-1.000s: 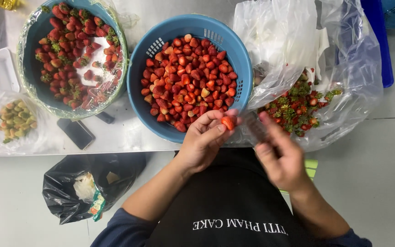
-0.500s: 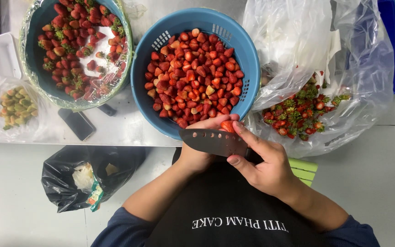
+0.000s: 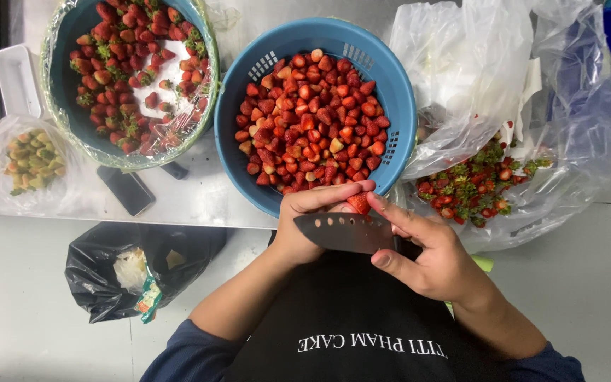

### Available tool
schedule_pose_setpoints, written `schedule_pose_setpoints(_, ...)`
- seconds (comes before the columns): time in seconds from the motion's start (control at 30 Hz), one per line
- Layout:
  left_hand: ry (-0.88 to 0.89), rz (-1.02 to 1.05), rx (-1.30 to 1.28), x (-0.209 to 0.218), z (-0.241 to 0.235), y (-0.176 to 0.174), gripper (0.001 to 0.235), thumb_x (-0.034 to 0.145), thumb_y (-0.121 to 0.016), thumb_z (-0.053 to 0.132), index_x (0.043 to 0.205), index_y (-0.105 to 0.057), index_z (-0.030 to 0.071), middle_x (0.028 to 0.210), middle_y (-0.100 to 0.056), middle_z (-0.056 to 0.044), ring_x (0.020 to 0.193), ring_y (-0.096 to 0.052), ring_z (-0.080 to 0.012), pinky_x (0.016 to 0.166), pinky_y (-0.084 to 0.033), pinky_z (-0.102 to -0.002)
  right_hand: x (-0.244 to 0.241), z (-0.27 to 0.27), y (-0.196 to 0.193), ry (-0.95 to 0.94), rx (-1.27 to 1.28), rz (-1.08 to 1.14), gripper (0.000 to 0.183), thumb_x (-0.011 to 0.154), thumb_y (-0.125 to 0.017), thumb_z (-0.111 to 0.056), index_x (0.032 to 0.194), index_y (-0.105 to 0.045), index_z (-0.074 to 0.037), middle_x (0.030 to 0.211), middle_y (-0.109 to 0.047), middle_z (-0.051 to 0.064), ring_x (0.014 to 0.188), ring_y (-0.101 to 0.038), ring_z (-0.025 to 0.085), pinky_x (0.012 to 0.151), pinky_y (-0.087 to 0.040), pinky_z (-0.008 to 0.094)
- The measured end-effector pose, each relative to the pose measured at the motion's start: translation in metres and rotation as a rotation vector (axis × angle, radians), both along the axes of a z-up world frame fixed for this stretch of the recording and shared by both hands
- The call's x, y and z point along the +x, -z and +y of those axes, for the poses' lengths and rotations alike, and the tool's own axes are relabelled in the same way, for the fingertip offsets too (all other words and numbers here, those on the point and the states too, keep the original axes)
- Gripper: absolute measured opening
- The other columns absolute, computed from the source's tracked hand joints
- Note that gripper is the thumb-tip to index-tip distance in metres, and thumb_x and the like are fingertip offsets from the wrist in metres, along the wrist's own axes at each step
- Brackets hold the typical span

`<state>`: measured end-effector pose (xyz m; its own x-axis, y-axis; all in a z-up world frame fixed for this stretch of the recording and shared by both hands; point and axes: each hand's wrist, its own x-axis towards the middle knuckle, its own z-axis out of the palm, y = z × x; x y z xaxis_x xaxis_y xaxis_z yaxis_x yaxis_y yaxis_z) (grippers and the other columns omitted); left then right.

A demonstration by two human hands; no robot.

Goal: Trim the green stems off of strawberries using a knife.

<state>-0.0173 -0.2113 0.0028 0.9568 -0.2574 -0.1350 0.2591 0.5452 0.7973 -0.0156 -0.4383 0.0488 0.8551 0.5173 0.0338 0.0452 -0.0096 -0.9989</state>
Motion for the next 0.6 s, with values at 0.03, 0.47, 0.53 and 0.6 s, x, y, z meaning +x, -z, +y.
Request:
schedule_pose_setpoints(0.03,-0.002,0.004,0.001,0.0,0.001,0.001,0.032,0.101,-0.066,-0.004,0.132,-0.069,0.0,0.139,-0.067,-0.022,0.123,-0.068,-0.0289,0.108,-0.058,-0.041,0.0,0.003,0.001,-0.002,0.001,0.004,0.071,0.092,-0.079,-0.024,0.152,-0.048,0.001,0.131,-0.072,0.014,0.111,-0.071,0.016,0.1,-0.054,0.029)
schedule_pose_setpoints(0.47,-0.222,-0.471,0.435,-0.006,-0.03,0.022,0.02,0.1,-0.075,-0.004,0.119,-0.074,0.004,0.121,-0.076,-0.013,0.111,-0.076,-0.0207,0.101,-0.06,-0.032,-0.021,0.02,0.023,0.354,0.101,-0.077,0.055,0.102,-0.073,-0.021,0.149,-0.054,-0.001,0.12,-0.07,0.014,0.1,-0.067,0.017,0.089,-0.054,0.027)
schedule_pose_setpoints(0.53,-0.256,-0.448,0.456,-0.001,-0.038,0.018,0.025,0.099,-0.075,-0.004,0.123,-0.073,0.003,0.13,-0.073,-0.015,0.12,-0.073,-0.0242,0.108,-0.059,-0.036,-0.023,0.01,0.026,0.344,0.213,0.067,0.054,0.105,-0.071,-0.024,0.15,-0.053,0.0,0.109,-0.069,0.009,0.086,-0.062,0.013,0.077,-0.053,0.026)
schedule_pose_setpoints(0.6,-0.172,-0.161,-0.067,0.007,-0.042,0.013,0.032,0.104,-0.068,-0.001,0.136,-0.066,0.002,0.143,-0.065,-0.015,0.135,-0.065,-0.0273,0.12,-0.052,-0.041,-0.021,-0.004,0.03,0.339,0.382,0.158,0.054,0.112,-0.054,-0.034,0.156,-0.045,-0.003,0.083,-0.061,0.001,0.066,-0.053,0.006,0.059,-0.046,0.022)
